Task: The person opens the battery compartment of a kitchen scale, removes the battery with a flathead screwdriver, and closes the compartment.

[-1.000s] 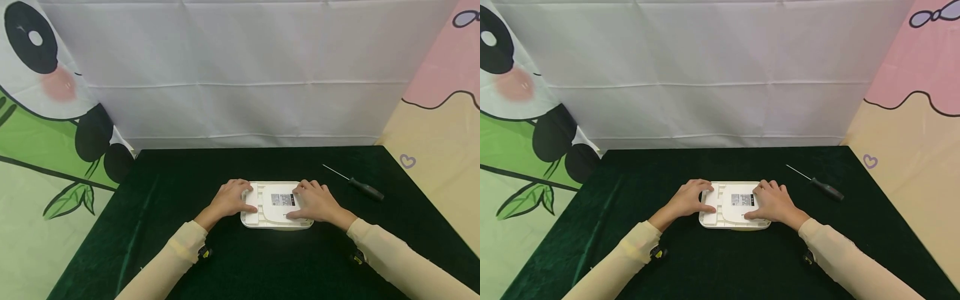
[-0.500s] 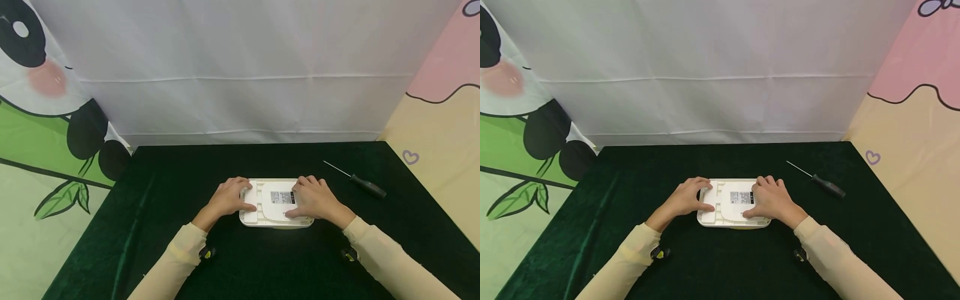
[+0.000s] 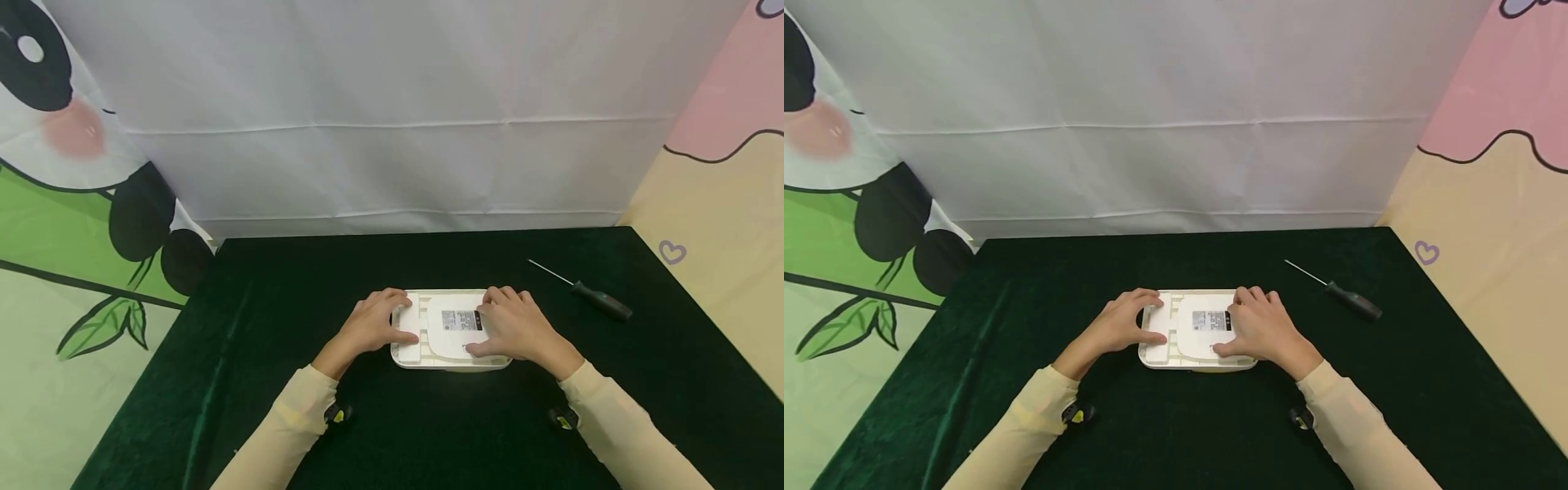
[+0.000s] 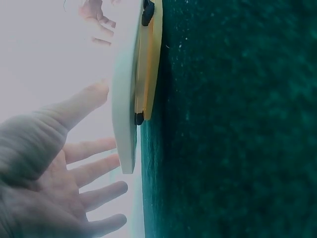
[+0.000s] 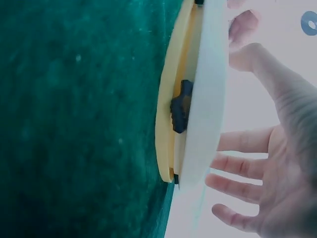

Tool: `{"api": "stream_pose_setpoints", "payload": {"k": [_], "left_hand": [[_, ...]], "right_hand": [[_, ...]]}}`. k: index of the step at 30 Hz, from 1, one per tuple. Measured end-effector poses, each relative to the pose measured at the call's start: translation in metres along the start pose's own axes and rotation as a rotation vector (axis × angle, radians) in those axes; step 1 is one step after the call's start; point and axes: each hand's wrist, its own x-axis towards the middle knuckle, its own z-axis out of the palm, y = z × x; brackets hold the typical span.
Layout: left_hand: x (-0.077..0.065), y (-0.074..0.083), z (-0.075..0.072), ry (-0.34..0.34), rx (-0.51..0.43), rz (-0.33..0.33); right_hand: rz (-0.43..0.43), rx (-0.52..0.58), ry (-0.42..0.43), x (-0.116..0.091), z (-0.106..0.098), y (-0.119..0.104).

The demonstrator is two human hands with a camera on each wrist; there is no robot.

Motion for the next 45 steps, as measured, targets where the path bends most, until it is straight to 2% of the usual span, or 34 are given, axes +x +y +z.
{"api": "stream_pose_setpoints", "payload": {"k": [12, 27, 30, 34, 37, 45], "left_hand": [[-0.001, 0.002, 0.001, -0.003, 0.007, 0.004], [0.001, 0.003, -0.001, -0.018, 0.033, -0.009], [0.0, 0.004, -0.004, -0.023, 0.051, -0.007], [0.0, 0.004, -0.006, -0.031, 0.066, -0.004], [0.001, 0.005, -0.005, -0.03, 0.067, 0.004], [0.001, 0.005, -0.004, -0.037, 0.071, -0.007]], "right_hand": [[-0.039, -0.052, 0.033, -0.002, 0.004, 0.004], [-0.133, -0.141, 0.107, -0.003, 0.009, 0.006], [-0.125, -0.131, 0.075, -0.003, 0.006, 0.005], [-0.078, -0.059, -0.026, -0.001, -0.001, 0.005], [-0.065, -0.035, -0.072, 0.003, -0.007, 0.005], [-0.153, -0.084, -0.033, 0.013, -0.012, 0.005]]}}
